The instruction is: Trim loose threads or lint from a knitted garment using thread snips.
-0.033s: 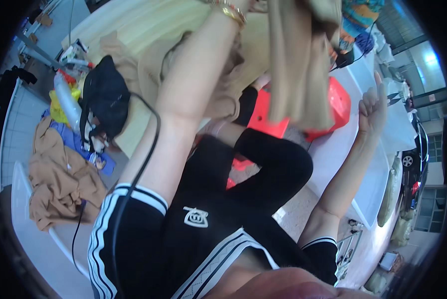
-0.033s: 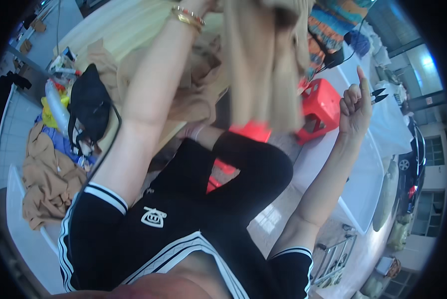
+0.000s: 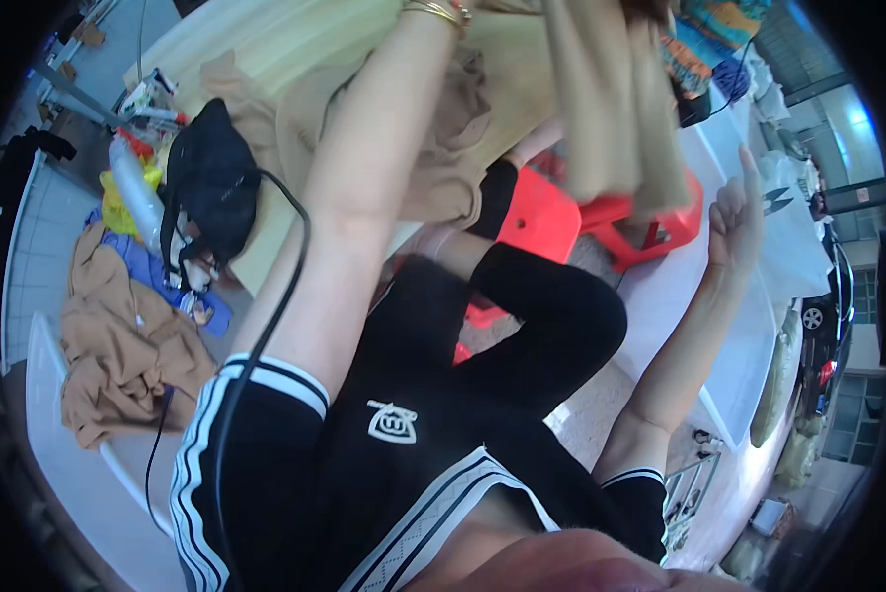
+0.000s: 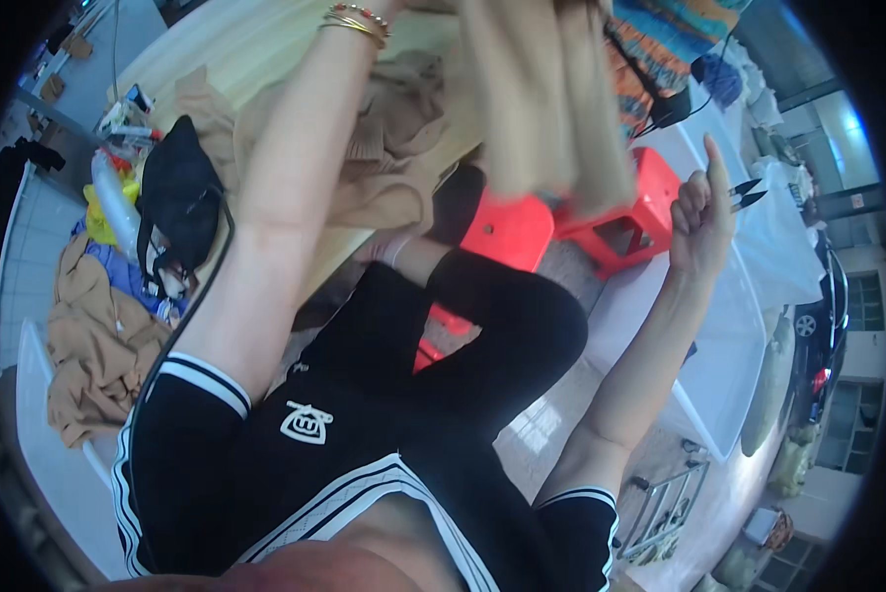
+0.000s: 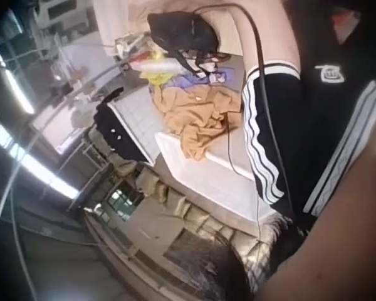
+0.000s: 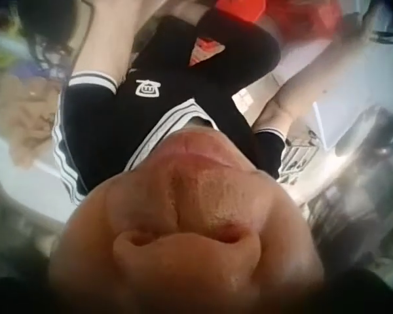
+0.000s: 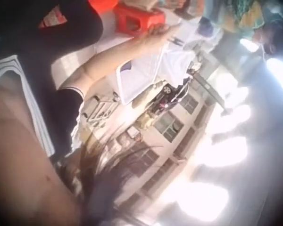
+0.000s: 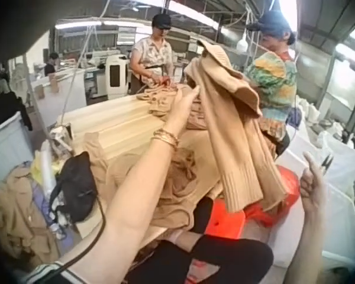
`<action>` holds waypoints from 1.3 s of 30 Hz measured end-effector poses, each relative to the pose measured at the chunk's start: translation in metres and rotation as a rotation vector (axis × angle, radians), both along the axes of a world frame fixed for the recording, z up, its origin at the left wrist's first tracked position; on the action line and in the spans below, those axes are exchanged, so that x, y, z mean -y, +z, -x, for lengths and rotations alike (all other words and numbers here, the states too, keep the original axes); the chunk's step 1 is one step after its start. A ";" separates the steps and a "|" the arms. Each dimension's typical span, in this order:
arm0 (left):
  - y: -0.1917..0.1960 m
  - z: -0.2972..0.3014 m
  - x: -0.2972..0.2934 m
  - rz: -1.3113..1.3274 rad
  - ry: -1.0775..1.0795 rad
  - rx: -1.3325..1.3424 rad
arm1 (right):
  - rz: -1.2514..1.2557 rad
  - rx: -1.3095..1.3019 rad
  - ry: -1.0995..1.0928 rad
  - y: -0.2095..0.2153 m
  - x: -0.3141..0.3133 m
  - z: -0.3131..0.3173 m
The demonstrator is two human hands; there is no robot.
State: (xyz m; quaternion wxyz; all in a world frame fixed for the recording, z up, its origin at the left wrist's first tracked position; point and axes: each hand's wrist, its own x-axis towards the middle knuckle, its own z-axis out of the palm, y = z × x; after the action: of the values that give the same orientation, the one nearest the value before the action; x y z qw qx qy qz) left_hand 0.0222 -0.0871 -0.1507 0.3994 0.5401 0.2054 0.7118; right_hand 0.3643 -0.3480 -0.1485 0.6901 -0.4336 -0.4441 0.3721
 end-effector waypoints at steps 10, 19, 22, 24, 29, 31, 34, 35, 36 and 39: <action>-0.155 0.119 0.057 0.712 0.519 -1.615 | 0.382 -0.006 0.008 -0.139 0.071 0.033; -0.168 0.154 0.026 0.594 0.330 -1.189 | 0.429 0.113 0.096 -0.130 0.068 0.108; -0.094 0.093 0.102 0.351 0.056 -0.712 | 0.466 0.016 0.111 -0.137 0.057 0.139; -0.089 0.070 0.138 0.065 0.110 -0.672 | 0.429 -0.154 0.169 -0.139 0.046 0.152; -0.119 0.073 0.231 -0.292 0.066 -0.927 | 0.428 -0.393 0.312 -0.151 0.031 0.167; -0.140 0.096 0.252 -0.259 0.032 -1.048 | 0.474 -0.430 0.322 -0.168 0.030 0.176; -0.163 0.136 0.261 -0.178 0.198 -1.380 | 0.499 -0.380 0.355 -0.184 0.037 0.184; -0.173 0.148 0.256 -0.149 0.252 -1.326 | 0.544 -0.377 0.337 -0.186 0.038 0.188; -0.177 0.153 0.256 -0.114 0.307 -1.274 | 0.536 -0.355 0.333 -0.189 0.040 0.188; -0.179 0.154 0.263 -0.067 0.400 -1.278 | 0.605 -0.305 0.257 -0.185 0.045 0.189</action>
State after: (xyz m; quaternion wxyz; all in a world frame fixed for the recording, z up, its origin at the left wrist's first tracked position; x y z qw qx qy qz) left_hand -0.1322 -0.3501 -0.3299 0.0426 0.8189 0.4756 0.3184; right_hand 0.1749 -0.3932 -0.3331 0.5364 -0.4983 -0.2565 0.6310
